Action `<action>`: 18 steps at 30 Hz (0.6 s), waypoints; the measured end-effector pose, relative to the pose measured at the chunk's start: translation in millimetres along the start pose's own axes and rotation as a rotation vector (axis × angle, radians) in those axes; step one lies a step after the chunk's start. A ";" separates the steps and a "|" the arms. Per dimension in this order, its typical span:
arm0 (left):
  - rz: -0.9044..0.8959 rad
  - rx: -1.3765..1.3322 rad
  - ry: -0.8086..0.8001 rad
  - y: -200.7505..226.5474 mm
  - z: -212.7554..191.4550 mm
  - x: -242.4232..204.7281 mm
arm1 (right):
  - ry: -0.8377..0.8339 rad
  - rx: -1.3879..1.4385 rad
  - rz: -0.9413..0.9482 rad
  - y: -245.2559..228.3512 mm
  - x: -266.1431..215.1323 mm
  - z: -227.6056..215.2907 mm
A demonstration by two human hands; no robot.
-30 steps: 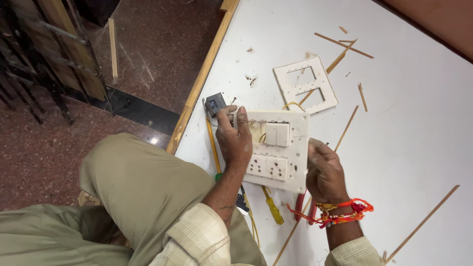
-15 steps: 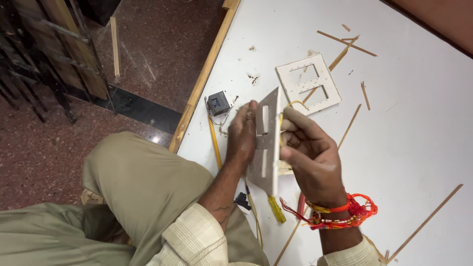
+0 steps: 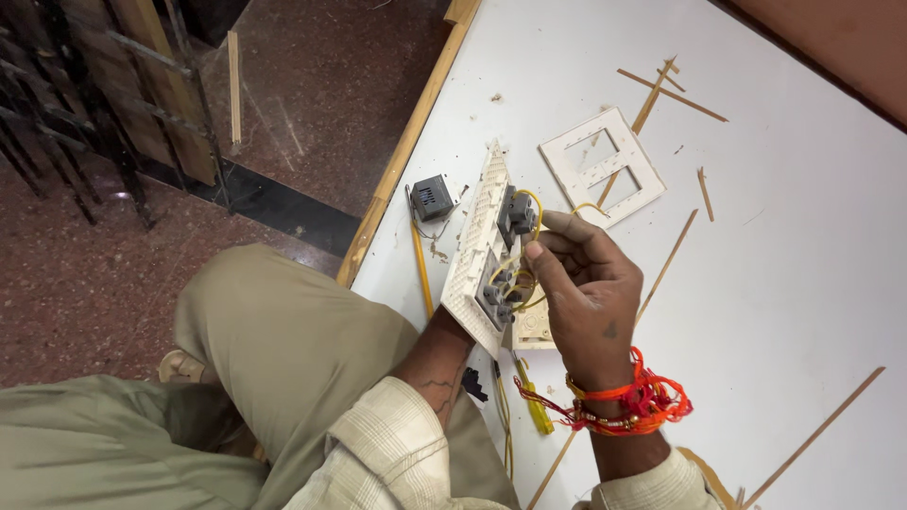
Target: The person wires an electrical switchboard by stripping wires with pliers and using a screwdriver to secure them into the switch and socket terminals.
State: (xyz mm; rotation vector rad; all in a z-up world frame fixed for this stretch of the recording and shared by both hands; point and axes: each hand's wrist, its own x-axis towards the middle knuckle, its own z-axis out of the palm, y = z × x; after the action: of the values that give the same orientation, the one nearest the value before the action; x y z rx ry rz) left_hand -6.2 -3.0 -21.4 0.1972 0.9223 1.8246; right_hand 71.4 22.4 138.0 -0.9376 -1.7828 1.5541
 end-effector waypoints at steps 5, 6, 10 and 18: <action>-0.005 -0.077 -0.055 2.7 2.3 0.5 | -0.020 0.124 0.203 19.2 11.4 -3.5; -0.004 -0.087 -0.064 3.2 1.8 1.0 | -0.020 0.177 0.288 22.8 15.9 -5.0; -0.003 -0.134 -0.101 2.9 4.8 1.5 | -0.125 0.372 0.443 27.9 26.2 -15.5; -0.006 -0.248 -0.152 5.4 4.9 0.3 | -0.052 -0.233 -0.153 -16.2 -1.3 -30.9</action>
State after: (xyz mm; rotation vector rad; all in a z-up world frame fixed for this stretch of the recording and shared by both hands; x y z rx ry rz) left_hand -7.7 -1.3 -14.5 0.1740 0.5844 1.8717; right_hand 95.0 38.0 158.5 -0.8506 -2.0540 1.3069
